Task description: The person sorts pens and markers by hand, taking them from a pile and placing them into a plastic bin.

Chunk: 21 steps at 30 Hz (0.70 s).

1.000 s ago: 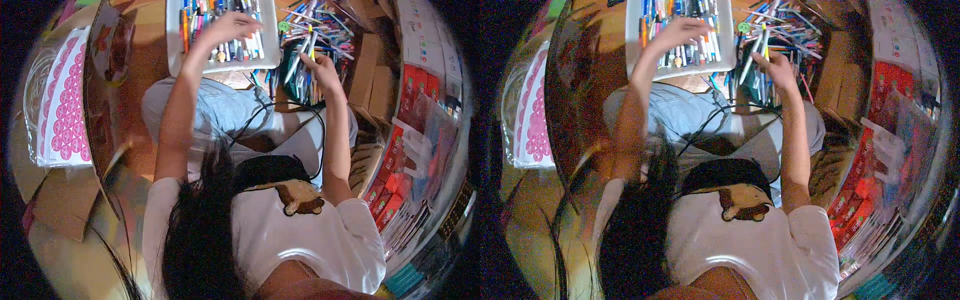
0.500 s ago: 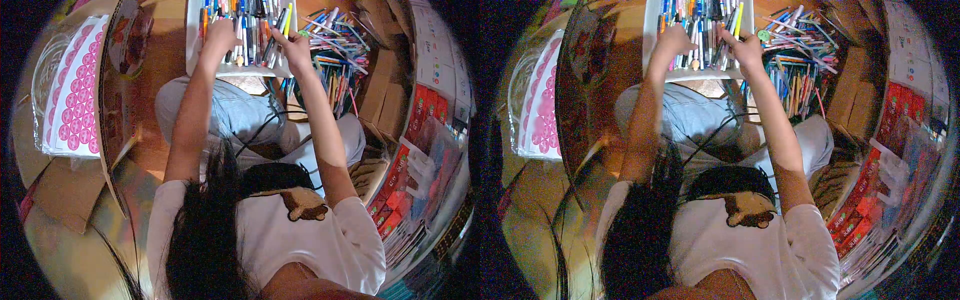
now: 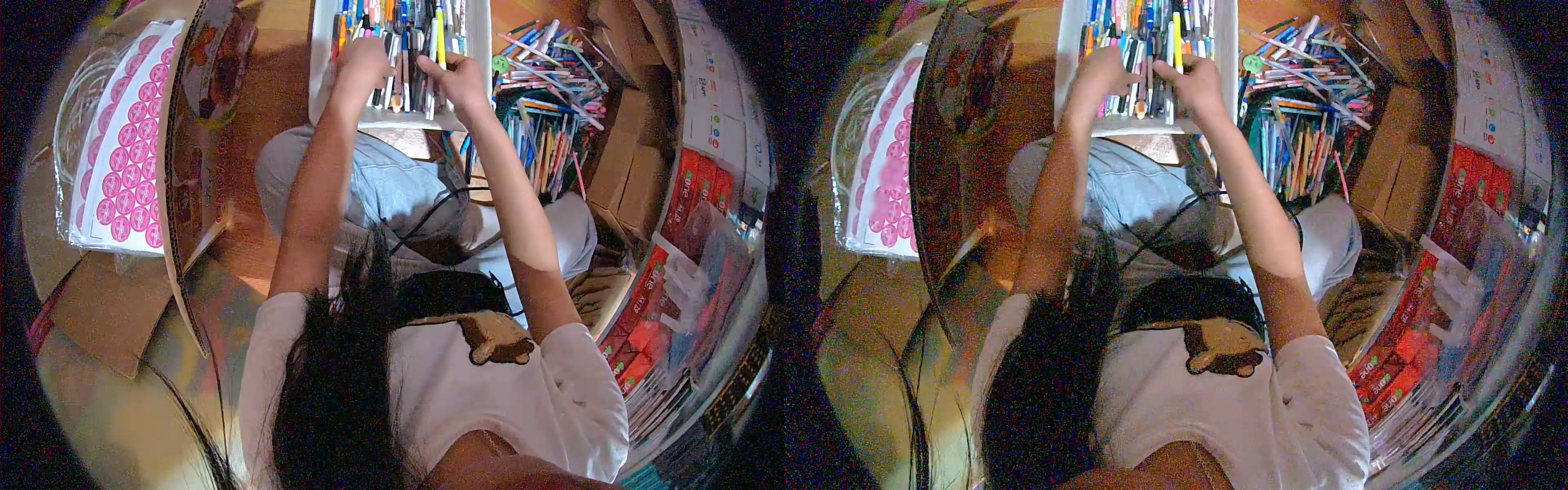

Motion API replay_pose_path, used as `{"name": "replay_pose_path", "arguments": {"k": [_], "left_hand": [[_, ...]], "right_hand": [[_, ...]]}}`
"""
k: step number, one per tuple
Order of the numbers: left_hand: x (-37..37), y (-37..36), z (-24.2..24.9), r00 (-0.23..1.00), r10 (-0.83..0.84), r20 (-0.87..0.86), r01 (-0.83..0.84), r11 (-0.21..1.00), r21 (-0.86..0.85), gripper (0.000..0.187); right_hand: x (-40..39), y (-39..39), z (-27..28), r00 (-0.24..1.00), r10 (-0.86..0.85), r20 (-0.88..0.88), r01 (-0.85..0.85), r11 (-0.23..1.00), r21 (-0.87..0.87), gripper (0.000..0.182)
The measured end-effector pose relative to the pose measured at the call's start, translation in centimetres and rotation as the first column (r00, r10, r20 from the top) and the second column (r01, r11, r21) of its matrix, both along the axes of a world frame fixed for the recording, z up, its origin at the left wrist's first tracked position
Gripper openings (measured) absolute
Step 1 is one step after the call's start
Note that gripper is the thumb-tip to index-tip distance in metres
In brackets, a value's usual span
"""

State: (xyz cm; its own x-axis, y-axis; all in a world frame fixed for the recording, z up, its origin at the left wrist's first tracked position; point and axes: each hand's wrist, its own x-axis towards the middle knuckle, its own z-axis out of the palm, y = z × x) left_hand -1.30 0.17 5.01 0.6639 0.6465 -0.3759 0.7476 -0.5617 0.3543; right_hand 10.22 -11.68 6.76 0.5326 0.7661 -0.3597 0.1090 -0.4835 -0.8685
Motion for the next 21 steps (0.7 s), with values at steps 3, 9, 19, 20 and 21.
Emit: {"name": "replay_pose_path", "arguments": {"k": [3, 9, 19, 20, 21], "left_hand": [[-1.2, 1.8, -0.5, 0.932, 0.242, 0.271, -0.093, 0.879, -0.468, 0.034], [-1.9, 2.8, -0.5, 0.850, 0.420, 0.318, -0.045, 0.659, -0.751, 0.041], [-2.1, 2.5, -1.8, 0.866, 0.350, 0.358, -0.235, 0.915, -0.327, 0.019], [-2.0, 2.5, -2.3, 0.873, 0.341, 0.349, -0.250, 0.926, -0.282, 0.019], [-1.7, 2.5, -2.9, 0.879, 0.332, 0.341, -0.262, 0.936, -0.236, 0.019]], "right_hand": [[-0.3, 0.9, -1.5, 0.988, 0.060, 0.140, -0.066, 0.997, 0.035, 0.026], [-0.9, 2.6, -4.0, 0.997, 0.057, 0.048, -0.060, 0.997, 0.054, 0.029], [-2.5, 2.5, -4.2, 0.994, 0.017, -0.106, -0.002, 0.991, 0.136, 0.027], [-2.1, 2.5, -5.3, 0.999, 0.045, 0.016, -0.047, 0.995, 0.089, 0.029], [-2.2, 2.4, -4.9, 0.989, 0.069, 0.133, -0.076, 0.996, 0.048, 0.031]]}}
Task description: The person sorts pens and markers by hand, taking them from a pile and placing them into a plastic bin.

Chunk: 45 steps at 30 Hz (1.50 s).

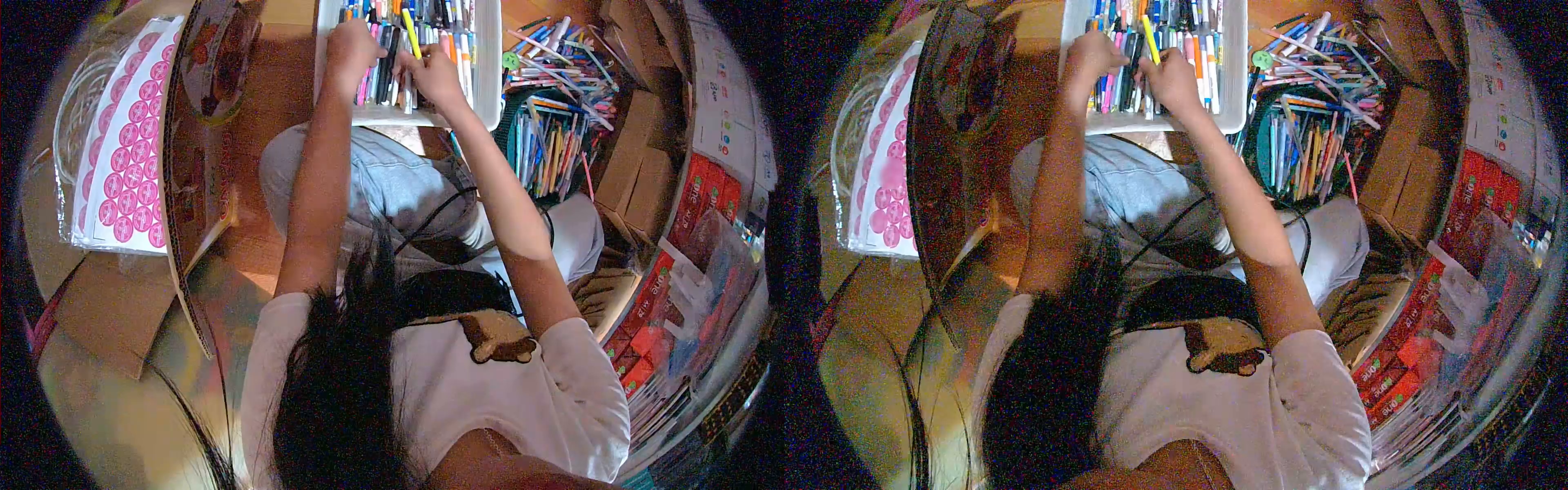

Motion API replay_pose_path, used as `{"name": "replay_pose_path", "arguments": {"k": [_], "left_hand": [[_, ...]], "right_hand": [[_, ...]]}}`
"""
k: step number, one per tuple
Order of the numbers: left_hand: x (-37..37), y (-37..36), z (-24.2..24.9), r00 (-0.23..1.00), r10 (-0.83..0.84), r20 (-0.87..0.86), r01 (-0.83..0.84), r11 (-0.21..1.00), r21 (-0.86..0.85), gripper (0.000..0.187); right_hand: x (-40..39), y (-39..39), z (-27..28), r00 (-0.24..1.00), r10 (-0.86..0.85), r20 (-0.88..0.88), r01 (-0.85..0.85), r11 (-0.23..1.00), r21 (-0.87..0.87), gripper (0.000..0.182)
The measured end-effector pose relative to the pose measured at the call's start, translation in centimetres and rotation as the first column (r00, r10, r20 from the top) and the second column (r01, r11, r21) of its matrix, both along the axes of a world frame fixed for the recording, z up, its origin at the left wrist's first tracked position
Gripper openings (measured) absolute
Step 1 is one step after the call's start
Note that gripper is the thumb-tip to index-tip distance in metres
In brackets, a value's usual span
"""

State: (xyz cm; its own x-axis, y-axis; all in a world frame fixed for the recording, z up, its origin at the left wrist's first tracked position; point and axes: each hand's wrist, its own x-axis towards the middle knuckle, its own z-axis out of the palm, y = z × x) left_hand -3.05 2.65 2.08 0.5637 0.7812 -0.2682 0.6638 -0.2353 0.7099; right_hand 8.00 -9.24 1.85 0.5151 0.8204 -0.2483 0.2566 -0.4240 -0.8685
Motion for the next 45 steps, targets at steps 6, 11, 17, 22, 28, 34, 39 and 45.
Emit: {"name": "replay_pose_path", "arguments": {"k": [6, 11, 17, 22, 28, 34, 39, 45], "left_hand": [[0.9, -0.6, 0.7, 0.997, 0.002, -0.073, -0.004, 1.000, -0.023, 0.015], [0.6, 0.2, 0.3, 0.992, -0.062, -0.113, 0.060, 0.998, -0.016, 0.024], [0.5, 0.2, 1.5, 0.959, 0.024, 0.282, 0.085, 0.926, -0.369, 0.044], [-0.1, 1.7, 0.3, 0.972, -0.019, 0.234, 0.102, 0.932, -0.348, 0.035], [-0.1, 2.2, -3.3, 0.982, 0.078, 0.173, -0.064, 0.994, -0.085, 0.029], [-0.3, 0.5, -1.2, 0.999, -0.039, -0.015, 0.040, 0.992, 0.116, 0.031], [0.0, 0.9, -2.7, 1.000, -0.012, 0.006, 0.012, 1.000, 0.012, 0.032], [0.3, 0.8, -2.3, 0.999, 0.000, -0.054, 0.000, 1.000, 0.010, 0.031]], "right_hand": [[0.0, 0.1, 1.5, 0.981, 0.029, 0.194, -0.012, 0.996, -0.091, 0.040], [-0.4, 0.3, 1.0, 0.951, -0.007, 0.309, 0.038, 0.995, -0.094, 0.041], [-0.7, 0.7, 0.9, 0.989, -0.062, 0.132, 0.063, 0.998, -0.006, 0.033], [-1.3, 0.9, 1.2, 0.968, -0.139, -0.209, 0.145, 0.989, 0.014, 0.031], [-0.9, 0.5, 2.1, 0.987, -0.122, -0.108, 0.121, 0.992, -0.024, 0.033], [-0.7, 0.2, 2.7, 0.999, -0.018, 0.031, 0.021, 0.995, -0.098, 0.030], [-1.3, 0.2, 1.3, 0.995, -0.020, 0.097, 0.026, 0.998, -0.065, 0.029], [-1.3, 0.3, 0.8, 0.916, 0.035, 0.400, -0.012, 0.998, -0.061, 0.027]]}}
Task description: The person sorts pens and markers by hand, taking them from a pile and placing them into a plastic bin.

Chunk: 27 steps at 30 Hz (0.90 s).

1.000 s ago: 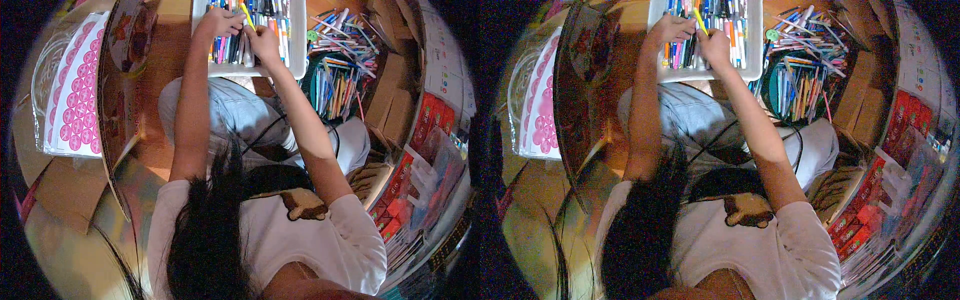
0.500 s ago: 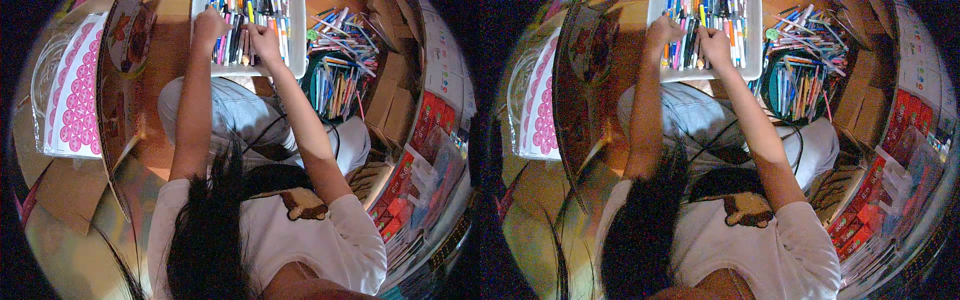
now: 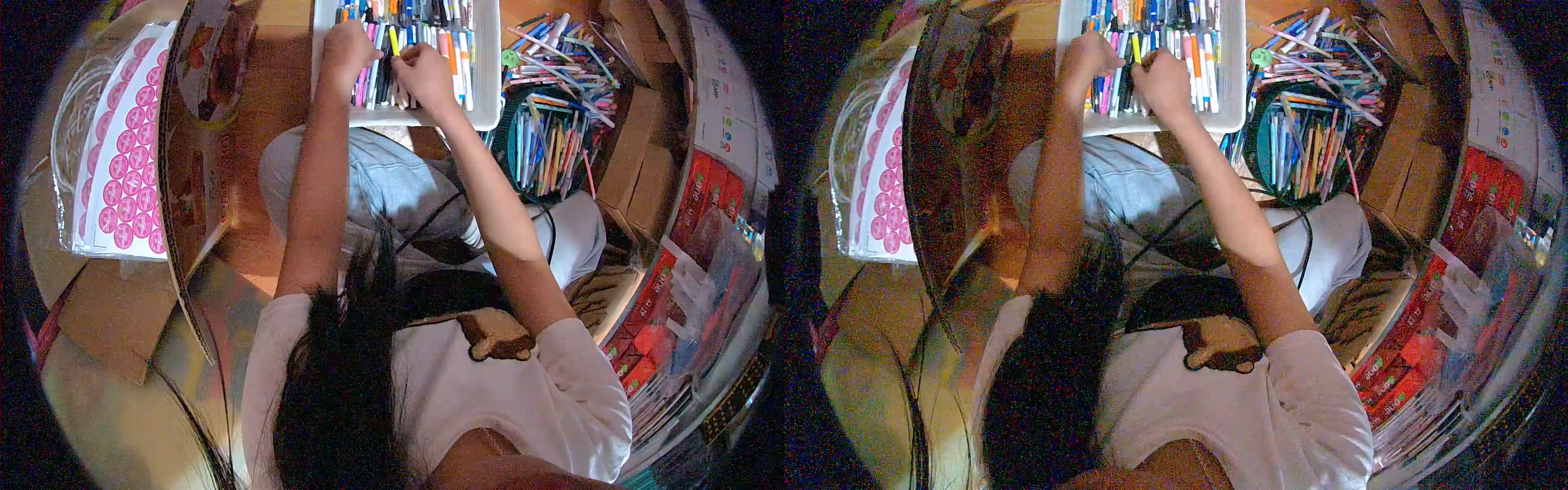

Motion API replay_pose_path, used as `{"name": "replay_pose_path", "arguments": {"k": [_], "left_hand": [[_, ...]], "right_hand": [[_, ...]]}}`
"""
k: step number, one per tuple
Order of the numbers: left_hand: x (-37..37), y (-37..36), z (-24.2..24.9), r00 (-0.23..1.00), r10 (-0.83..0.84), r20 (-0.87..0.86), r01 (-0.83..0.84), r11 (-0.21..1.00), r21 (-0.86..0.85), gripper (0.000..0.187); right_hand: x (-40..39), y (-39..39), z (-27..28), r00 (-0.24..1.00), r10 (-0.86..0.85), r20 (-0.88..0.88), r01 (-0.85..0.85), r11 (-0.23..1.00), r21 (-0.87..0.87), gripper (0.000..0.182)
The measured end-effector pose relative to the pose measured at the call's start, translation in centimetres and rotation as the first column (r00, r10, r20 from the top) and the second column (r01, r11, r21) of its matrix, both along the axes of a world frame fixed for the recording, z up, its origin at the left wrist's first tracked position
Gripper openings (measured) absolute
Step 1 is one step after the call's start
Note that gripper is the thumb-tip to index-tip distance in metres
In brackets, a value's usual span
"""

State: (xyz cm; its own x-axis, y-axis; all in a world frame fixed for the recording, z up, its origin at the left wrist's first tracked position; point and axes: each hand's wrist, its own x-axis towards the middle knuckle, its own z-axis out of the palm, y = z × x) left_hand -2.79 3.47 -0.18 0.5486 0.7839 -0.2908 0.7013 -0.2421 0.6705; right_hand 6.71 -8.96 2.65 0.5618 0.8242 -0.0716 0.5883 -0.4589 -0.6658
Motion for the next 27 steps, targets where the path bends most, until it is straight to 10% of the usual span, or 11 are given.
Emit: {"name": "replay_pose_path", "arguments": {"k": [11, 15, 18, 27], "left_hand": [[-0.3, -0.6, 1.1, 0.998, -0.059, -0.032, 0.065, 0.969, 0.237, 0.029], [-0.6, -0.7, 2.6, 0.984, -0.106, 0.146, 0.111, 0.993, -0.030, 0.030], [-0.5, -0.9, 2.1, 0.919, -0.388, -0.067, 0.386, 0.854, 0.350, 0.039], [1.1, 0.1, -1.4, 0.945, -0.254, -0.206, 0.299, 0.925, 0.233, 0.047]], "right_hand": [[-1.1, 1.5, 1.3, 0.959, 0.145, 0.242, -0.077, 0.960, -0.270, 0.033], [-0.8, 0.0, 3.1, 0.960, 0.120, 0.251, -0.065, 0.974, -0.218, 0.034], [0.9, -3.8, 5.4, 0.963, 0.062, 0.262, -0.017, 0.985, -0.169, 0.035], [12.0, -19.1, 5.9, 0.885, -0.139, 0.445, 0.302, 0.898, -0.320, 0.036]]}}
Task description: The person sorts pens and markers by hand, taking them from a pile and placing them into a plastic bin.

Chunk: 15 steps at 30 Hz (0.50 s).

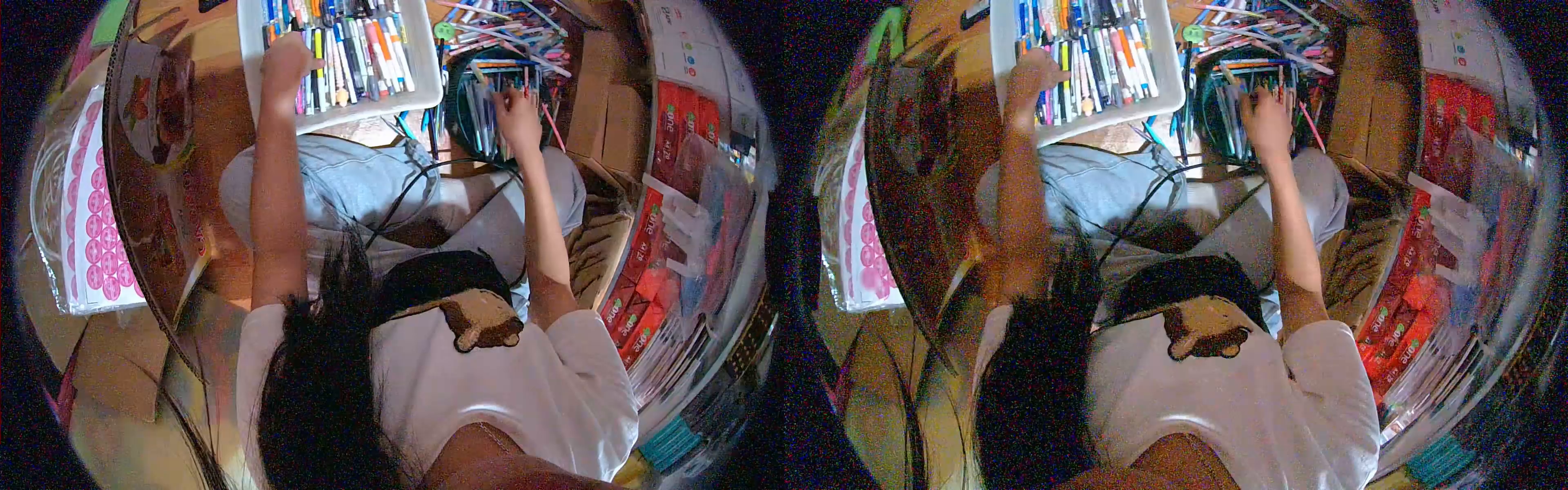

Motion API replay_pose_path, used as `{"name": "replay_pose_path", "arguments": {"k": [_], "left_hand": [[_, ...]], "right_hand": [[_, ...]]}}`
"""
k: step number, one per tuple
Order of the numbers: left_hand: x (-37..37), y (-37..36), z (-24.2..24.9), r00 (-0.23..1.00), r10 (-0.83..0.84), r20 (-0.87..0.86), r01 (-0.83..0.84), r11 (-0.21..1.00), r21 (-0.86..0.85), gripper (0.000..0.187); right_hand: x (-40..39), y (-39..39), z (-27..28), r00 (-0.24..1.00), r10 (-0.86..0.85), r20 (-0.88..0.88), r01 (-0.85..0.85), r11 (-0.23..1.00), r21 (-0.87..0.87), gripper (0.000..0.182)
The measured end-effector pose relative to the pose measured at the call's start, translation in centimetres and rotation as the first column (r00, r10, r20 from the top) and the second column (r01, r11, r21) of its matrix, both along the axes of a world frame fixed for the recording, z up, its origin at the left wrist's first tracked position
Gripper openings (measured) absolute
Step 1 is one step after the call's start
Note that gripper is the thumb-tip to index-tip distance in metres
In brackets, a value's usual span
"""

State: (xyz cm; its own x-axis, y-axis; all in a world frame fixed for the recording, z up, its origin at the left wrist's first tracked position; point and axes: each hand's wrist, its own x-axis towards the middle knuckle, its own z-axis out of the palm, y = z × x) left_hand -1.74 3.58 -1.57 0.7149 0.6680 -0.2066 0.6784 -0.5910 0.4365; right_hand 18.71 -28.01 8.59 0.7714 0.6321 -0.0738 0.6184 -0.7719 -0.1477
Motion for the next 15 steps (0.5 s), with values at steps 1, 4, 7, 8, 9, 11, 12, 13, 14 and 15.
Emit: {"name": "replay_pose_path", "arguments": {"k": [1, 4, 7, 8, 9, 11, 12, 13, 14, 15], "left_hand": [[0.3, 0.1, -0.2, 0.999, -0.022, -0.026, 0.023, 0.999, 0.032, 0.047], [0.0, -0.5, 0.9, 0.999, -0.013, -0.040, 0.014, 0.999, 0.028, 0.046], [-0.2, 0.8, -1.4, 0.998, -0.044, -0.049, 0.046, 0.998, 0.034, 0.047], [-0.3, 0.8, -0.7, 0.999, -0.020, -0.042, 0.020, 1.000, 0.001, 0.048], [-0.4, 0.5, 0.4, 0.999, 0.004, -0.034, -0.005, 0.999, -0.032, 0.049], [-0.4, -0.7, 3.6, 0.996, 0.081, 0.024, -0.078, 0.992, -0.100, 0.048], [-0.4, -1.1, 4.3, 0.991, 0.122, 0.053, -0.114, 0.984, -0.138, 0.048], [-0.2, -1.2, 4.3, 0.992, 0.111, 0.058, -0.103, 0.988, -0.116, 0.044], [-0.1, -1.1, 4.3, 0.993, 0.100, 0.063, -0.094, 0.991, -0.092, 0.041], [0.0, -1.1, 4.3, 0.994, 0.090, 0.067, -0.086, 0.994, -0.069, 0.039]], "right_hand": [[0.4, -0.7, -0.5, 1.000, -0.021, -0.018, 0.020, 0.999, -0.035, 0.034], [0.4, -1.5, -1.7, 0.999, -0.003, -0.040, -0.003, 0.991, -0.136, 0.035], [-1.5, -0.8, -3.0, 0.986, 0.146, 0.080, -0.118, 0.954, -0.276, 0.041], [-2.3, -0.5, -3.0, 0.960, 0.206, 0.189, -0.149, 0.949, -0.279, 0.035], [-2.5, -0.4, -4.0, 0.942, 0.229, 0.244, -0.145, 0.937, -0.318, 0.031], [-2.5, -0.5, -6.7, 0.896, 0.281, 0.345, -0.132, 0.908, -0.397, 0.025], [-2.8, -0.3, -6.9, 0.909, 0.252, 0.331, -0.120, 0.921, -0.370, 0.016], [-2.7, -0.4, -6.7, 0.921, 0.258, 0.291, -0.145, 0.922, -0.359, 0.018], [-2.5, -0.4, -6.4, 0.931, 0.265, 0.251, -0.170, 0.923, -0.345, 0.020], [-2.3, -0.4, -6.0, 0.938, 0.274, 0.211, -0.195, 0.923, -0.330, 0.022]]}}
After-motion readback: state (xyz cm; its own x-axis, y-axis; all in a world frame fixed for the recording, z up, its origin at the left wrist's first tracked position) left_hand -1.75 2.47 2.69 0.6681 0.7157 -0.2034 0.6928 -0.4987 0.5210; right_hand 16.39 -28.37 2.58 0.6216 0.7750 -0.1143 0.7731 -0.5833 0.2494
